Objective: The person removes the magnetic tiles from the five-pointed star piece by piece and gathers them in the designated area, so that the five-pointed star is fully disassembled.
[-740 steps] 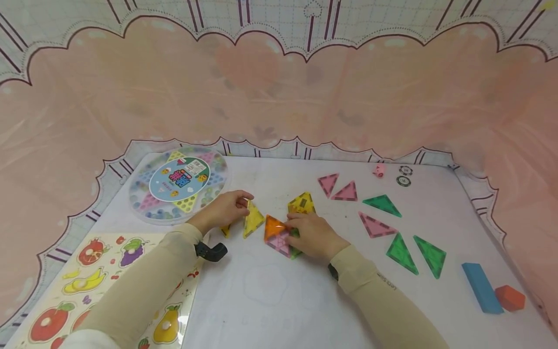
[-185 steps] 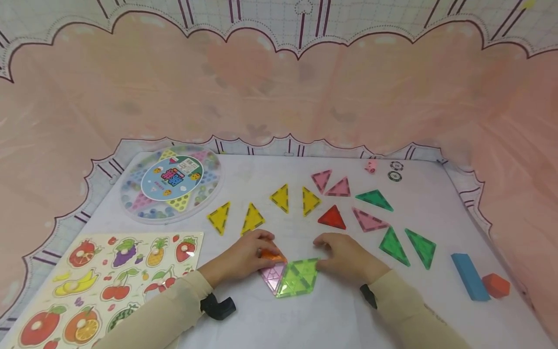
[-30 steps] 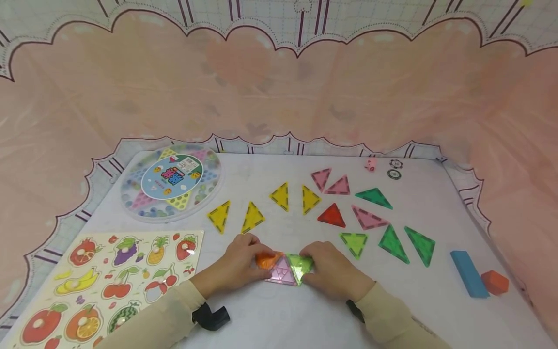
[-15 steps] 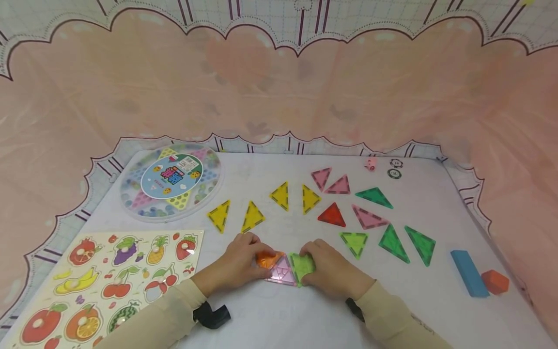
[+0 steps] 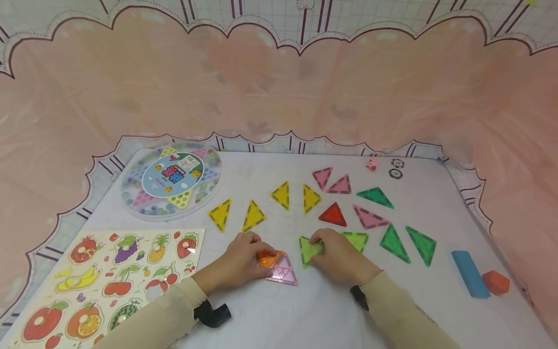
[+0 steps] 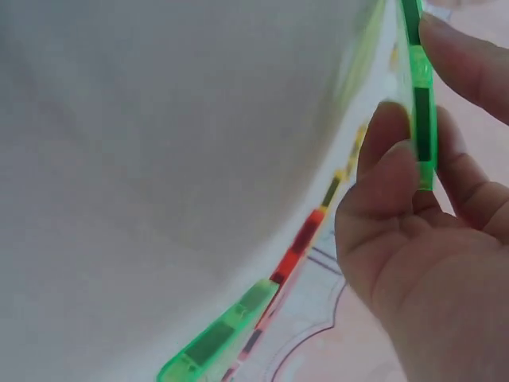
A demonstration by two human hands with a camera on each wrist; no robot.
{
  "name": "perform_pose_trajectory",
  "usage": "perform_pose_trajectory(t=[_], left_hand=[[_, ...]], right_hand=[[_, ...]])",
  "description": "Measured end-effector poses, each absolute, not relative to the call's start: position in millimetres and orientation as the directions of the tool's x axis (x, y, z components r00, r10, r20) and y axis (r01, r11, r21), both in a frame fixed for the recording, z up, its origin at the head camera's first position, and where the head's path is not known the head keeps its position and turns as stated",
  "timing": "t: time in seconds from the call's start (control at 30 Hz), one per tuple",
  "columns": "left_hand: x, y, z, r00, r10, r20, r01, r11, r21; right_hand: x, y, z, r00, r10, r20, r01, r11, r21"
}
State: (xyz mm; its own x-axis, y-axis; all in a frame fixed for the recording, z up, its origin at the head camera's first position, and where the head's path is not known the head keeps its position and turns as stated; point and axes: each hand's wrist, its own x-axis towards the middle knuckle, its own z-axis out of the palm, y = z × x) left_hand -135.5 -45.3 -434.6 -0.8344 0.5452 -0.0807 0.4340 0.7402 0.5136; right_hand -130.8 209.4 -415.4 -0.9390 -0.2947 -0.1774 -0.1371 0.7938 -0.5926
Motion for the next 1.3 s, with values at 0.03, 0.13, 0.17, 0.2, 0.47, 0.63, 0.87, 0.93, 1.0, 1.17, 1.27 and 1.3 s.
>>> perform_pose_trajectory(t=[0.03,0.13,0.17,0.2,0.47,0.63,0.87,0.93,1.0,1.17,1.27,1.3], left_hand=[[-136,-45,-435,-0.834,0.546,-0.080,0.436,0.741,0.511],[-136,-45,-435,-0.833,0.548,-0.074,0.443,0.742,0.502],[-136,-45,-435,-0.833,0.549,-0.073,0.445,0.742,0.500],[-136,-45,-435,-0.833,0.549,-0.071,0.447,0.742,0.500],[-136,-46,-433,-0.833,0.549,-0.069,0.446,0.741,0.502],[-136,-46,-434,-0.835,0.544,-0.086,0.435,0.746,0.504],[-136,-46,-435,-0.836,0.541,-0.090,0.427,0.746,0.512],[-136,-46,-436,-0.837,0.539,-0.091,0.425,0.746,0.513],[-136,-45,-436,-0.837,0.540,-0.089,0.426,0.745,0.513],[-136,-45,-436,-0.838,0.540,-0.078,0.430,0.742,0.514],[-135,-44,-438,-0.846,0.529,-0.063,0.430,0.748,0.505],[-135,-44,-439,-0.849,0.525,-0.058,0.431,0.751,0.500]], right_hand=[[-134,210,-417,-0.941,-0.296,-0.163,-0.148,0.795,-0.589],[-143,211,-419,-0.949,-0.279,-0.144,-0.149,0.803,-0.577],[-146,211,-420,-0.950,-0.278,-0.141,-0.151,0.806,-0.573],[-149,211,-420,-0.951,-0.277,-0.139,-0.152,0.808,-0.570],[-171,202,-418,-0.944,-0.290,-0.158,-0.164,0.827,-0.538],[-180,193,-418,-0.943,-0.277,-0.183,-0.154,0.853,-0.499],[-182,189,-416,-0.944,-0.275,-0.181,-0.166,0.872,-0.460],[-182,190,-416,-0.945,-0.277,-0.173,-0.172,0.872,-0.459],[-182,190,-416,-0.945,-0.280,-0.169,-0.175,0.869,-0.463],[-179,191,-414,-0.947,-0.253,-0.197,-0.123,0.853,-0.507],[-174,193,-411,-0.948,-0.234,-0.217,-0.085,0.841,-0.535],[-171,194,-410,-0.947,-0.234,-0.221,-0.082,0.839,-0.538]])
